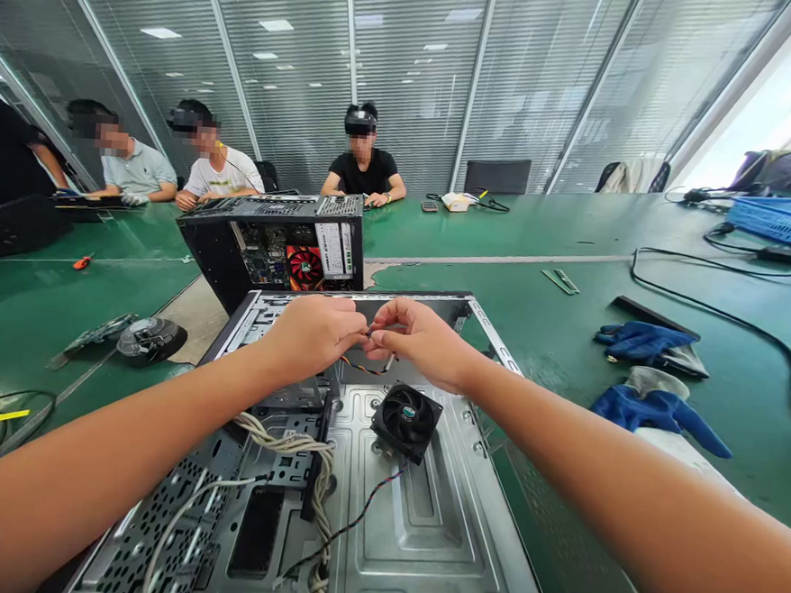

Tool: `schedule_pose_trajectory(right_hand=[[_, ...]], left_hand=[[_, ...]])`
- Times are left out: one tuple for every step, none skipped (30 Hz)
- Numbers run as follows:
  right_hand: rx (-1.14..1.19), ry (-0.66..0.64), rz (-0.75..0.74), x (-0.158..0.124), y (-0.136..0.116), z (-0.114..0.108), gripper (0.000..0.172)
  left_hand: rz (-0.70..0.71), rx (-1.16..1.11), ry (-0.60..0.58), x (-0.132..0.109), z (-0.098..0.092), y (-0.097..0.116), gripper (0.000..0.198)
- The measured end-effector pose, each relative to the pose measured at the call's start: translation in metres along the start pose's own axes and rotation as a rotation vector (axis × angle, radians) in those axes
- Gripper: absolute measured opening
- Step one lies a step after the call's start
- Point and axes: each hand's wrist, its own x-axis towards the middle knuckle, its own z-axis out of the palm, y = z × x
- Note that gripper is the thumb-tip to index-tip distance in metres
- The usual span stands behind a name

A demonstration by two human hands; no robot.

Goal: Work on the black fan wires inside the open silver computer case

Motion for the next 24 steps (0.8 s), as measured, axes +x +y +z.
schedule_pose_trajectory(right_hand=[[0.019,0.001,0.018,-0.0004,-0.0003,0.0006,0.020],[0.026,0.004,0.032,-0.0007,-0.0005,0.0009,0.020],[0.027,0.005,0.039,-0.0007,-0.0005,0.0010,0.019],[0.022,0.003,0.042,-0.0005,-0.0004,0.0009,0.019],[0.014,0.001,0.046,-0.0001,-0.0001,0.0007,0.018],[0.003,-0.003,0.049,0.0004,0.0004,0.0005,0.018],[-0.009,-0.007,0.051,0.0010,0.0009,0.0003,0.017],[-0.020,-0.010,0.050,0.0016,0.0014,0.0003,0.016],[-0.030,-0.013,0.046,0.0020,0.0018,0.0005,0.015],[-0.041,-0.017,0.040,0.0024,0.0021,0.0008,0.014],[-0.051,-0.021,0.030,0.0025,0.0021,0.0011,0.014],[-0.062,-0.025,0.018,0.0026,0.0020,0.0015,0.015],[-0.079,-0.026,0.007,0.0025,0.0017,0.0018,0.015],[-0.107,-0.026,-0.005,0.0025,0.0012,0.0021,0.017],[-0.148,-0.022,-0.017,0.0024,0.0006,0.0023,0.018],[-0.201,-0.017,-0.028,0.0024,-0.0001,0.0024,0.019],[-0.262,-0.011,-0.035,0.0025,-0.0008,0.0025,0.020],[-0.325,-0.009,-0.040,0.0027,-0.0014,0.0027,0.020],[-0.380,-0.011,-0.044,0.0030,-0.0019,0.0028,0.020],[-0.425,-0.016,-0.048,0.0032,-0.0023,0.0029,0.020],[-0.456,-0.024,-0.053,0.0035,-0.0025,0.0030,0.019],[-0.478,-0.031,-0.061,0.0038,-0.0026,0.0030,0.018],[-0.493,-0.038,-0.071,0.0041,-0.0025,0.0029,0.018],[-0.506,-0.044,-0.081,0.0044,-0.0024,0.0027,0.018]], left_hand=[[-0.002,0.000,-0.006,0.0003,0.0004,-0.0006,0.025],[-0.008,-0.002,-0.010,0.0005,0.0007,-0.0013,0.025],[-0.014,-0.006,-0.013,0.0007,0.0008,-0.0021,0.025],[-0.018,-0.011,-0.014,0.0007,0.0008,-0.0031,0.024],[-0.019,-0.015,-0.011,0.0006,0.0008,-0.0041,0.024],[-0.018,-0.014,-0.004,0.0004,0.0007,-0.0050,0.023],[-0.018,-0.007,0.009,0.0002,0.0006,-0.0059,0.024],[-0.017,0.007,0.027,0.0000,0.0005,-0.0066,0.024],[-0.016,0.025,0.046,-0.0001,0.0003,-0.0070,0.025],[-0.017,0.044,0.067,-0.0002,0.0001,-0.0071,0.026],[-0.018,0.061,0.087,-0.0002,-0.0001,-0.0069,0.027],[-0.017,0.073,0.102,-0.0003,-0.0003,-0.0065,0.027],[-0.016,0.078,0.110,-0.0003,-0.0004,-0.0059,0.026],[-0.015,0.075,0.111,-0.0004,-0.0006,-0.0053,0.026],[-0.017,0.066,0.104,-0.0005,-0.0006,-0.0046,0.026],[-0.024,0.050,0.089,-0.0007,-0.0006,-0.0039,0.026],[-0.034,0.028,0.072,-0.0009,-0.0005,-0.0033,0.027],[-0.048,0.002,0.055,-0.0010,-0.0003,-0.0029,0.028],[-0.059,-0.027,0.040,-0.0012,-0.0001,-0.0027,0.028],[-0.063,-0.058,0.029,-0.0012,0.0003,-0.0028,0.028],[-0.063,-0.089,0.021,-0.0012,0.0007,-0.0031,0.028],[-0.059,-0.120,0.016,-0.0011,0.0011,-0.0037,0.028],[-0.052,-0.150,0.010,-0.0009,0.0017,-0.0046,0.026],[-0.046,-0.181,0.004,-0.0008,0.0023,-0.0055,0.025]])
